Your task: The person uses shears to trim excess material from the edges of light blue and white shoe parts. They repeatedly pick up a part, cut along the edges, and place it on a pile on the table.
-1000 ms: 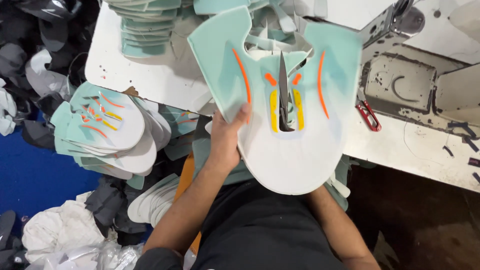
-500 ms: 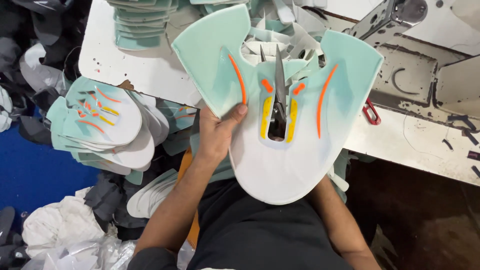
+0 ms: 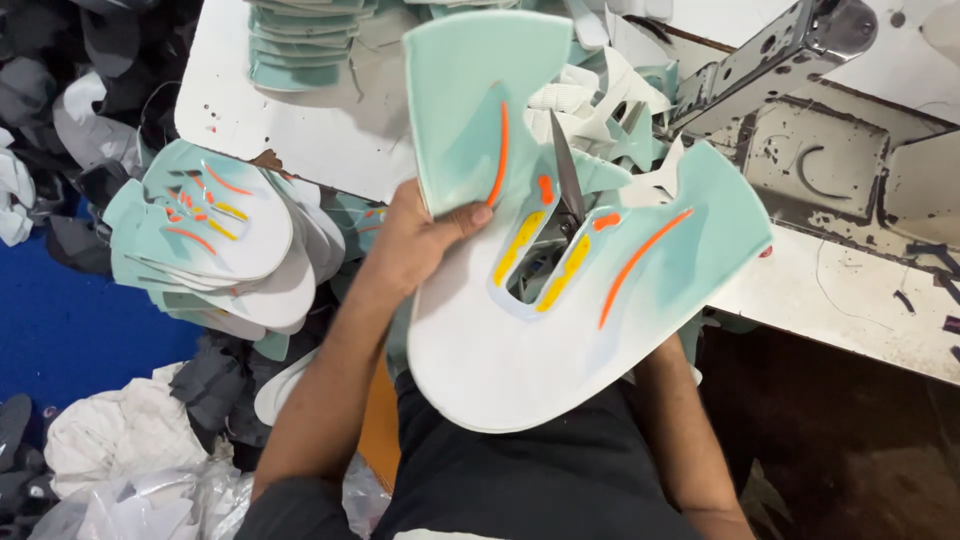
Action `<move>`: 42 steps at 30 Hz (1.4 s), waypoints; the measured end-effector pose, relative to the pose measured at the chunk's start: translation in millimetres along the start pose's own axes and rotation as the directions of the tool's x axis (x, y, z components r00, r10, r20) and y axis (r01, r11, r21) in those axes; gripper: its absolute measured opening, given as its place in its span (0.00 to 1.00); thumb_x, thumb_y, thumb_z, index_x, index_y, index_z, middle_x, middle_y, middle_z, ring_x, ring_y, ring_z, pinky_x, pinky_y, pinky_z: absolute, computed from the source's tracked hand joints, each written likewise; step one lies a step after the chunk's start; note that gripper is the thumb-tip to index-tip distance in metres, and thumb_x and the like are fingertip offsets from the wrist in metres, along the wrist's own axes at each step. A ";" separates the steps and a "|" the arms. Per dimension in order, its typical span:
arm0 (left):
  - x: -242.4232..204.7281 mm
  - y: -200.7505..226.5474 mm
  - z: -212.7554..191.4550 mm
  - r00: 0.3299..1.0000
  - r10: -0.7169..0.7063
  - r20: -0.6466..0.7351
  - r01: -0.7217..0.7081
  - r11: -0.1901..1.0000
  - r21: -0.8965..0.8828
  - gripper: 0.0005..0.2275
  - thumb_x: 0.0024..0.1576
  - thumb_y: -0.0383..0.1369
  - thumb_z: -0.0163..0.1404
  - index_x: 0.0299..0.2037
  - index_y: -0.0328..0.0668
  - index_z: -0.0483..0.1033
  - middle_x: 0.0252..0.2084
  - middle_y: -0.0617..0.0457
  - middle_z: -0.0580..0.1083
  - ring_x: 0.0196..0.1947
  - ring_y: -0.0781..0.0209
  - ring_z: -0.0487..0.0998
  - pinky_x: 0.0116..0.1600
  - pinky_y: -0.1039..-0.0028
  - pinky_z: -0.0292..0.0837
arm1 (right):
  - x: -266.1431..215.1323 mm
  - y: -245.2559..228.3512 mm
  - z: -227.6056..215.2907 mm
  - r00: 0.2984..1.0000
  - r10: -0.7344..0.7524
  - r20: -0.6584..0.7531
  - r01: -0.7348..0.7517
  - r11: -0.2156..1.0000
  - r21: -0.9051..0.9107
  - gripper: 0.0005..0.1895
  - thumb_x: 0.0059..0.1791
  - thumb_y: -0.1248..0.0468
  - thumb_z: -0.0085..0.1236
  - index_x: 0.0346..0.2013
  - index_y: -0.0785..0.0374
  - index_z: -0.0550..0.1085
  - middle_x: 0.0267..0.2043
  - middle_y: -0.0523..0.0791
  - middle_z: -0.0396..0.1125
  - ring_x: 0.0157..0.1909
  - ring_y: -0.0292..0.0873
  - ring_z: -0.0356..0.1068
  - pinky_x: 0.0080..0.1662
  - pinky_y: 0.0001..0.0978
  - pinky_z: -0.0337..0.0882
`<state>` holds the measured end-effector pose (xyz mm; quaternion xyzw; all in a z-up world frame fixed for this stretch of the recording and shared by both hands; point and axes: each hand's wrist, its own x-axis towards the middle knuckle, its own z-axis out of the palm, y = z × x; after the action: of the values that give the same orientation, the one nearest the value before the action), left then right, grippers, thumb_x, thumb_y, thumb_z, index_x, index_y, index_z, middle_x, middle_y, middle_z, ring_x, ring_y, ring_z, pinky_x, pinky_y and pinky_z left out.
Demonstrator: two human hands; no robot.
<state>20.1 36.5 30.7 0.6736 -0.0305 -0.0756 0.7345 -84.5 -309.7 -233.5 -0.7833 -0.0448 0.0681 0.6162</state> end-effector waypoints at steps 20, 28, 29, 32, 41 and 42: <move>10.5 -4.5 -0.8 0.986 -0.051 0.158 0.090 0.963 -0.255 0.15 0.58 0.30 0.61 0.54 0.32 0.77 0.46 0.57 0.79 0.46 0.70 0.76 0.54 0.77 0.74 | 49.5 -144.8 14.8 0.994 -0.110 0.027 0.110 0.994 -0.002 0.32 0.52 0.60 0.61 0.67 0.71 0.63 0.65 0.54 0.63 0.62 0.47 0.65 0.59 0.37 0.67; -34.6 25.1 -49.8 0.851 0.313 -0.422 -0.405 0.902 -0.147 0.22 0.59 0.21 0.61 0.63 0.34 0.69 0.55 0.54 0.74 0.52 0.65 0.76 0.59 0.72 0.74 | 61.9 -194.8 15.7 0.994 -0.004 0.105 -0.002 0.998 0.058 0.23 0.51 0.60 0.60 0.56 0.71 0.70 0.50 0.52 0.69 0.48 0.43 0.68 0.48 0.33 0.69; -44.4 34.2 -66.0 0.711 0.427 -0.559 -0.546 0.836 -0.055 0.22 0.63 0.20 0.58 0.66 0.33 0.67 0.56 0.52 0.74 0.52 0.64 0.76 0.59 0.74 0.71 | 68.3 -214.2 18.6 0.979 0.098 0.181 -0.120 0.987 0.111 0.16 0.49 0.59 0.60 0.45 0.69 0.78 0.35 0.49 0.76 0.34 0.38 0.72 0.37 0.29 0.72; -52.2 94.4 -79.9 0.571 0.533 -0.624 -0.624 0.776 0.093 0.17 0.65 0.25 0.56 0.63 0.31 0.67 0.54 0.45 0.76 0.51 0.60 0.79 0.57 0.69 0.74 | 70.4 -239.6 26.6 0.944 0.258 0.203 -0.289 0.948 0.137 0.16 0.52 0.58 0.60 0.27 0.68 0.74 0.20 0.47 0.70 0.21 0.37 0.68 0.27 0.30 0.66; -107.2 -85.3 -370.9 0.216 0.588 -0.779 -0.343 0.793 0.504 0.26 0.64 0.27 0.66 0.64 0.24 0.61 0.63 0.37 0.71 0.60 0.51 0.77 0.66 0.61 0.77 | 66.0 -241.2 28.6 0.966 0.216 0.141 -0.253 0.896 0.364 0.15 0.54 0.61 0.58 0.26 0.67 0.70 0.23 0.45 0.66 0.24 0.39 0.68 0.29 0.30 0.65; -140.0 -139.0 -388.5 0.220 0.589 -0.778 -0.344 0.793 0.503 0.26 0.64 0.27 0.66 0.64 0.24 0.61 0.63 0.37 0.71 0.60 0.51 0.77 0.66 0.61 0.77 | 66.6 -243.0 29.3 0.966 0.217 0.138 -0.254 0.896 0.366 0.15 0.54 0.61 0.58 0.26 0.67 0.70 0.23 0.45 0.66 0.24 0.39 0.68 0.29 0.30 0.65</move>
<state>-70.8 429.2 -134.7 0.6350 0.1665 0.5349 0.5318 -20.2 -213.9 -7.7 -0.6446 0.0357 0.1860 0.7407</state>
